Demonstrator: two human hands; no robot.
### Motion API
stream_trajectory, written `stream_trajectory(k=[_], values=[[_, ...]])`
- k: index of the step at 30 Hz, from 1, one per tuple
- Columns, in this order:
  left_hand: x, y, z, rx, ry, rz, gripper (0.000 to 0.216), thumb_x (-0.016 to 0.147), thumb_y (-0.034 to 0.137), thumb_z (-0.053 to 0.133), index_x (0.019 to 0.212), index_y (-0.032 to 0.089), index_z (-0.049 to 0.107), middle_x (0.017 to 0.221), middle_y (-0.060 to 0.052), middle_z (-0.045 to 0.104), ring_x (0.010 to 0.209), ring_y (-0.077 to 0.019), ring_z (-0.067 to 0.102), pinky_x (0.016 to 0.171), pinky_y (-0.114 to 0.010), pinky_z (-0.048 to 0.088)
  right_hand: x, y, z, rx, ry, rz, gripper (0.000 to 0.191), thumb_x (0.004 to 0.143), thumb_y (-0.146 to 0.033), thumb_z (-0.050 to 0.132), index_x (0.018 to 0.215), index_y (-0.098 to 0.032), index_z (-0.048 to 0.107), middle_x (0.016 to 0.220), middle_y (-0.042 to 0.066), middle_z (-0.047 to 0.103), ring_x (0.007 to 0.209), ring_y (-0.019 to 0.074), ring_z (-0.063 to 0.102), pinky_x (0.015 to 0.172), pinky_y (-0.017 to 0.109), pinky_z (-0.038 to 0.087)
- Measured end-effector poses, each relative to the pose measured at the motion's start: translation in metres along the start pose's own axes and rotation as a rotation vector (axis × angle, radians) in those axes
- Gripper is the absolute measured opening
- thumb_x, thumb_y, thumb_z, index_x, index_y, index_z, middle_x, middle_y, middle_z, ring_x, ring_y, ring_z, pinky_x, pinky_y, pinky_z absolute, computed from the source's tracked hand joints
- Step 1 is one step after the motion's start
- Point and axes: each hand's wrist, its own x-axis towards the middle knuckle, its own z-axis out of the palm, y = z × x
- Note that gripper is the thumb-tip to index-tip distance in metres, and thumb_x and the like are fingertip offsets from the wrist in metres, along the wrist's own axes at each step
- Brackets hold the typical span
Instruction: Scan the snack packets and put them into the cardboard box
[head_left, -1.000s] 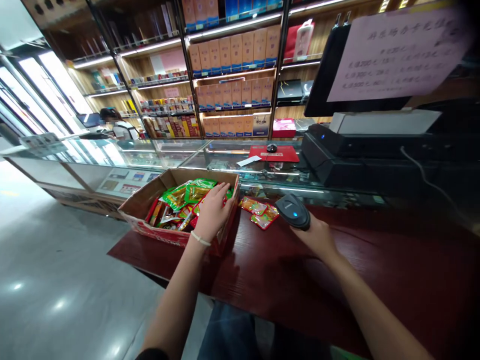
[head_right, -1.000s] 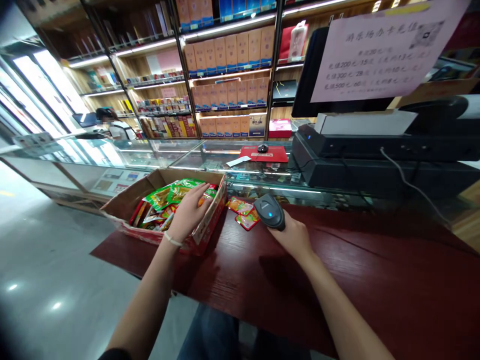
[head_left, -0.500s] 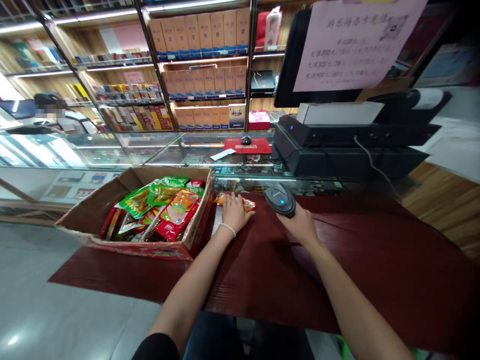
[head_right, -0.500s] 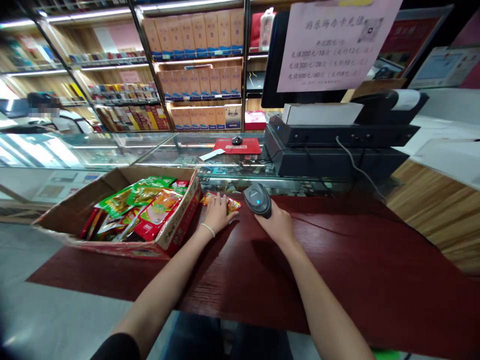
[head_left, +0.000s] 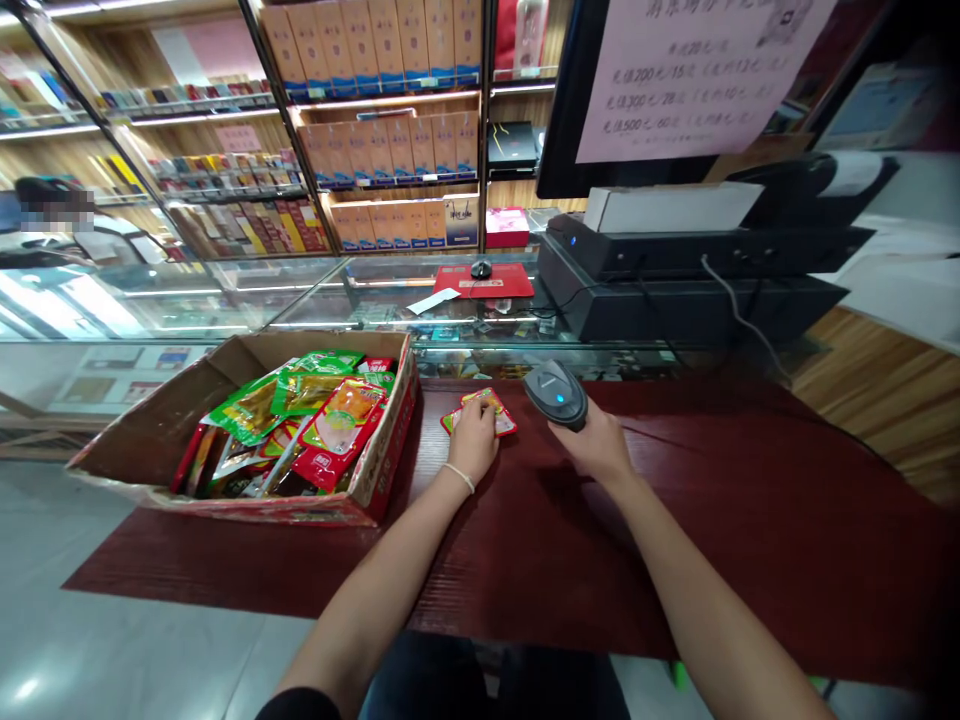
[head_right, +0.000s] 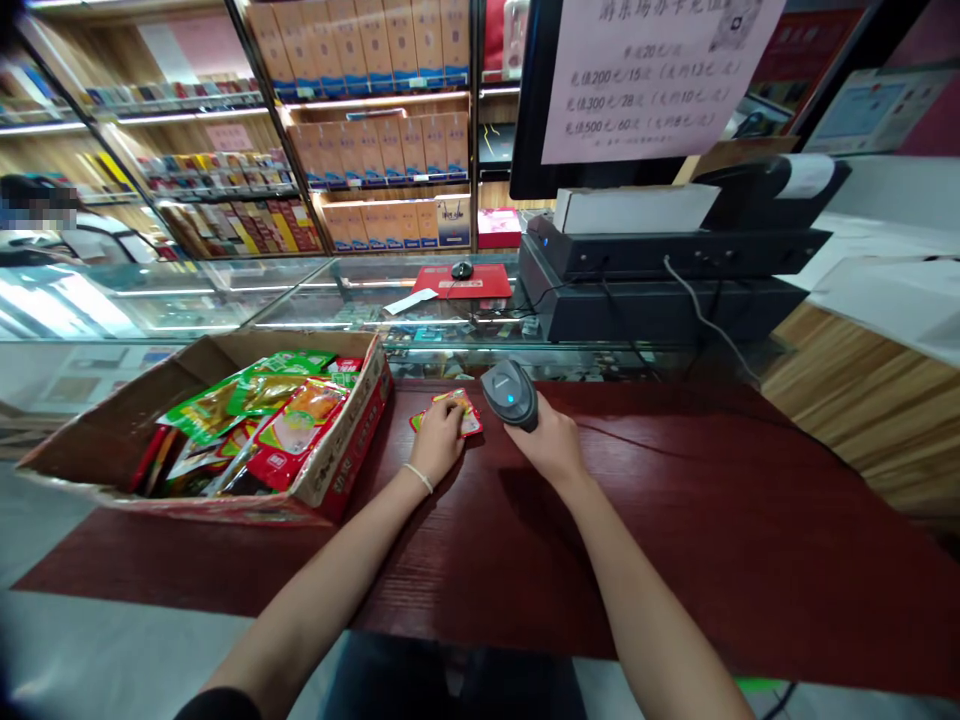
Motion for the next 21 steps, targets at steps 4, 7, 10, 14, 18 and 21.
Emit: stream_trajectory(k=[4, 7, 10, 14, 18, 21], values=[[-0.001, 0.0, -0.009, -0.221, 0.146, -0.005, 0.033, 0.084, 0.006, 0.051, 0.112, 0.018, 0.063, 0.121, -0.012, 0.06, 0.117, -0.0224, 0.053, 0.104, -0.038, 0.042, 0.0, 0.005, 0.0, 0.016, 0.039, 0.025, 0.041, 0.076, -0.04, 0.063, 0.112, -0.022, 0.065, 0.09, 0.009, 0.076, 0.088, 0.0295, 0.073, 0.071, 0.033, 0.052], [0.002, -0.001, -0.02, -0.425, 0.415, -0.164, 0.024, 0.093, 0.022, 0.049, 0.112, 0.021, 0.065, 0.115, -0.01, 0.062, 0.113, -0.0214, 0.057, 0.101, -0.038, 0.045, 0.001, 0.008, 0.0, 0.04, 0.076, 0.05, 0.044, 0.076, -0.041, 0.063, 0.116, -0.021, 0.065, 0.093, 0.011, 0.076, 0.091, 0.0315, 0.072, 0.072, 0.035, 0.052], [0.006, 0.0, -0.023, -0.798, 0.58, -0.389, 0.026, 0.092, 0.035, 0.055, 0.11, 0.019, 0.065, 0.109, -0.01, 0.066, 0.103, -0.0217, 0.062, 0.091, -0.035, 0.05, 0.001, 0.009, 0.0, 0.059, 0.099, 0.038, 0.046, 0.077, -0.041, 0.063, 0.117, -0.02, 0.065, 0.094, 0.012, 0.076, 0.092, 0.0322, 0.072, 0.073, 0.035, 0.052], [0.012, 0.001, -0.017, -1.433, 0.527, -0.62, 0.038, 0.076, 0.038, 0.074, 0.106, 0.019, 0.061, 0.1, -0.005, 0.07, 0.086, -0.019, 0.068, 0.075, -0.032, 0.056, -0.001, 0.008, 0.0, 0.052, 0.096, 0.025, 0.043, 0.078, -0.041, 0.062, 0.115, -0.019, 0.065, 0.093, 0.012, 0.076, 0.091, 0.0323, 0.072, 0.072, 0.035, 0.052], [0.014, 0.0, -0.013, -1.758, 0.407, -0.643, 0.046, 0.067, 0.028, 0.083, 0.105, 0.016, 0.06, 0.097, -0.005, 0.071, 0.083, -0.0157, 0.069, 0.079, -0.032, 0.057, -0.002, 0.004, 0.0, 0.015, 0.078, 0.045, 0.041, 0.078, -0.04, 0.062, 0.113, -0.02, 0.065, 0.091, 0.012, 0.076, 0.091, 0.0326, 0.072, 0.07, 0.034, 0.052], [0.014, -0.001, -0.013, -1.847, 0.365, -0.627, 0.043, 0.069, 0.023, 0.082, 0.105, 0.014, 0.061, 0.102, -0.008, 0.072, 0.086, -0.0153, 0.07, 0.084, -0.031, 0.056, -0.002, 0.003, 0.0, 0.019, 0.067, 0.046, 0.039, 0.078, -0.041, 0.061, 0.112, -0.021, 0.063, 0.092, 0.011, 0.076, 0.091, 0.0326, 0.072, 0.07, 0.034, 0.051]])
